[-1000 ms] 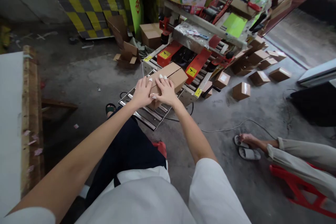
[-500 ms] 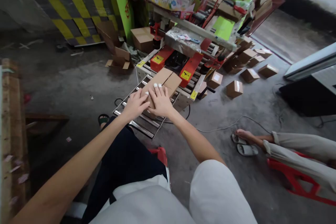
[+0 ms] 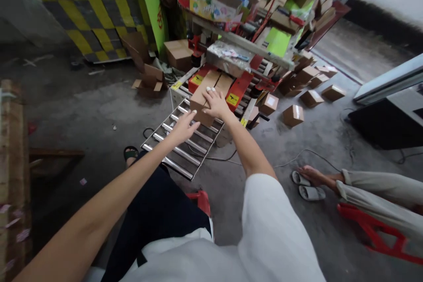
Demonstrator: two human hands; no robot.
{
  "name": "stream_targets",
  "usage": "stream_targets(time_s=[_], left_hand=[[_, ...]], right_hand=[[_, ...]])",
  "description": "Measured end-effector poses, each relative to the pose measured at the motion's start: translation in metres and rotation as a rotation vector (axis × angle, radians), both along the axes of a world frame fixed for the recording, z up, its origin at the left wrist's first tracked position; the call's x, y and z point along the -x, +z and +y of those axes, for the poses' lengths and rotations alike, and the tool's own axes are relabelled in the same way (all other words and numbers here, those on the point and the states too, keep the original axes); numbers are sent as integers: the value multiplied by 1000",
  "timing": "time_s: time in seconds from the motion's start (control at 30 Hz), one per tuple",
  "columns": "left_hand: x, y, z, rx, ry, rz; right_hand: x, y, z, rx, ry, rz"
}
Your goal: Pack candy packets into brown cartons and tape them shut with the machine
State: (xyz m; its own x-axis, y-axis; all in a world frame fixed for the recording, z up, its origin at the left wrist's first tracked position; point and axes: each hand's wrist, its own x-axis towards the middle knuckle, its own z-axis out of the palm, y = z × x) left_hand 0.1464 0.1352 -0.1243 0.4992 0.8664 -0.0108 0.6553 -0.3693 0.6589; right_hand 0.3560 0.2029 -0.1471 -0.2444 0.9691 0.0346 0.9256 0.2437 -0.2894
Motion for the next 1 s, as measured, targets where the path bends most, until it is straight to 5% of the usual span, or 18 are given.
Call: stream_targets(time_s=[0.1, 0.2, 0.3, 0.4, 0.53, 0.63, 0.73, 0.87, 1.0], left_hand=[[22, 3, -43, 185, -118, -282], [85, -12, -106, 422, -88, -470], [157, -21, -158, 459, 237, -516], [213, -7, -198, 314, 626, -571], [274, 16, -234, -21, 1057, -581], [321, 26, -261, -428, 1368, -497], [370, 29, -280, -697, 1560, -481], [416, 27, -285, -688, 1654, -586], [422, 25, -294, -615, 1678, -609]], right_hand=[[2, 19, 23, -43, -188, -19], [53, 14, -2, -146, -192, -7], [146, -21, -65, -125, 167, 183], [231, -51, -133, 52, 397, 440], [314, -58, -149, 153, 601, 668], [377, -29, -132, 160, 734, 776], [446, 24, -115, 113, 810, 797], [554, 101, -99, 36, 868, 766], [636, 163, -97, -42, 795, 714]])
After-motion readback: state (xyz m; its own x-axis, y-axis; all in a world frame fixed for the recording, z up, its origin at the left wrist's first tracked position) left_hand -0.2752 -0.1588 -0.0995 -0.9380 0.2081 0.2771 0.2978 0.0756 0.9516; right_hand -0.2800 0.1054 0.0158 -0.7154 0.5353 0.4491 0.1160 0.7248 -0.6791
